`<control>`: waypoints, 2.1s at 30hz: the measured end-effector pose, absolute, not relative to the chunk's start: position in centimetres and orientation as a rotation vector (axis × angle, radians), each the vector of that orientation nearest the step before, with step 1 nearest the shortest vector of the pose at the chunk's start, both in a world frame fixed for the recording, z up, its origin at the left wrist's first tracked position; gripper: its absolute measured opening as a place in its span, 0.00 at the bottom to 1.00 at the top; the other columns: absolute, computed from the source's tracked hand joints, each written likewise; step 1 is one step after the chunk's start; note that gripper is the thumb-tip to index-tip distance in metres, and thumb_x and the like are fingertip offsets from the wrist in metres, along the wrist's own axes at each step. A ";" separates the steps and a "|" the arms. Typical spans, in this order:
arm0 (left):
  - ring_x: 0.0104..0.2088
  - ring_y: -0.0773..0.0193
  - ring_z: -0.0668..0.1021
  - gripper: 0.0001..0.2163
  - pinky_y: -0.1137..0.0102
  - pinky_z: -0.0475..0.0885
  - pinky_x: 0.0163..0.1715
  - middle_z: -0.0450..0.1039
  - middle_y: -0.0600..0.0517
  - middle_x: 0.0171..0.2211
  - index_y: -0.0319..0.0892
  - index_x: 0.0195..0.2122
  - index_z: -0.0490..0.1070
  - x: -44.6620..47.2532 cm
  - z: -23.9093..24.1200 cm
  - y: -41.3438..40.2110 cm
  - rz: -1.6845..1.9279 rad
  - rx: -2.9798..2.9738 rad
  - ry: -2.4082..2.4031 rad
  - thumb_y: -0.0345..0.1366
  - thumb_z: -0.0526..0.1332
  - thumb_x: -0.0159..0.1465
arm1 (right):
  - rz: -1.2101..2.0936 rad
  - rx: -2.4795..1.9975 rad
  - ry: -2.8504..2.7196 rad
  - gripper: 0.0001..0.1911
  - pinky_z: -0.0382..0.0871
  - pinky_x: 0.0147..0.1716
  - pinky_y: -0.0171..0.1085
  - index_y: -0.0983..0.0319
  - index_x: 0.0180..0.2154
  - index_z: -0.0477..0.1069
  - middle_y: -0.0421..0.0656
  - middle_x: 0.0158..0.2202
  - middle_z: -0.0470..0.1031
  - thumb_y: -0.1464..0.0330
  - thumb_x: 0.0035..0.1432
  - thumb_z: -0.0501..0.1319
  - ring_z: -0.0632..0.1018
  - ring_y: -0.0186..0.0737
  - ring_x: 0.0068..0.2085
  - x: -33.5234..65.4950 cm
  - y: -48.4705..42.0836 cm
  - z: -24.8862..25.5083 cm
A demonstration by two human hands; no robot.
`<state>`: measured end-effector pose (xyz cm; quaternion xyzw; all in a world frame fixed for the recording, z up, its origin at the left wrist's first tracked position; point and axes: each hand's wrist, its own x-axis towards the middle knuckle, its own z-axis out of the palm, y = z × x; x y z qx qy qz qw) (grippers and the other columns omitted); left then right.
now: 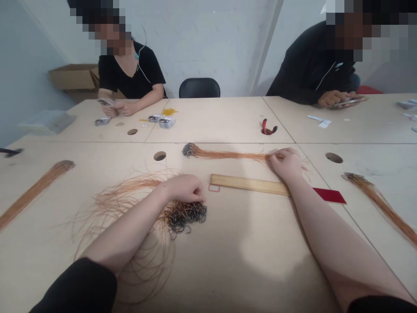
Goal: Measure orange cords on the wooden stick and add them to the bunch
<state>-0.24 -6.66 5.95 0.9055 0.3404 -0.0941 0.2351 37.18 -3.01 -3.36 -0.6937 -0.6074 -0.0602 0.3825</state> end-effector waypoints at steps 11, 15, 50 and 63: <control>0.24 0.69 0.69 0.04 0.75 0.57 0.22 0.69 0.55 0.24 0.41 0.27 0.67 0.0 6.4 -7.0 -0.309 2.365 0.909 0.36 0.60 0.53 | -0.143 -1.764 -1.548 0.10 0.65 0.44 0.45 0.61 0.26 0.71 0.47 0.32 0.71 0.64 0.48 0.55 0.69 0.49 0.43 37.1 -3.1 -3.2; 0.24 0.69 0.69 0.04 0.75 0.57 0.22 0.69 0.56 0.25 0.41 0.28 0.68 0.0 6.3 -7.3 -0.339 2.333 0.919 0.34 0.61 0.51 | -0.145 -1.761 -1.555 0.10 0.65 0.44 0.46 0.61 0.25 0.71 0.47 0.31 0.71 0.64 0.48 0.55 0.70 0.49 0.42 37.2 -3.1 -3.2; 0.33 0.67 0.75 0.09 0.72 0.69 0.35 0.76 0.49 0.32 0.42 0.36 0.77 0.8 8.2 -7.7 0.375 2.039 0.651 0.39 0.62 0.57 | 1.039 -1.128 -1.635 0.16 0.70 0.42 0.44 0.55 0.47 0.64 0.43 0.43 0.73 0.63 0.55 0.57 0.75 0.41 0.43 24.2 -9.6 4.7; 0.39 0.64 0.75 0.16 0.69 0.70 0.39 0.74 0.48 0.41 0.41 0.43 0.72 0.9 5.9 -6.8 0.578 1.881 0.539 0.26 0.57 0.53 | 1.067 -1.267 -1.717 0.12 0.69 0.37 0.38 0.60 0.41 0.68 0.42 0.34 0.76 0.66 0.53 0.59 0.76 0.37 0.34 21.9 -12.1 5.1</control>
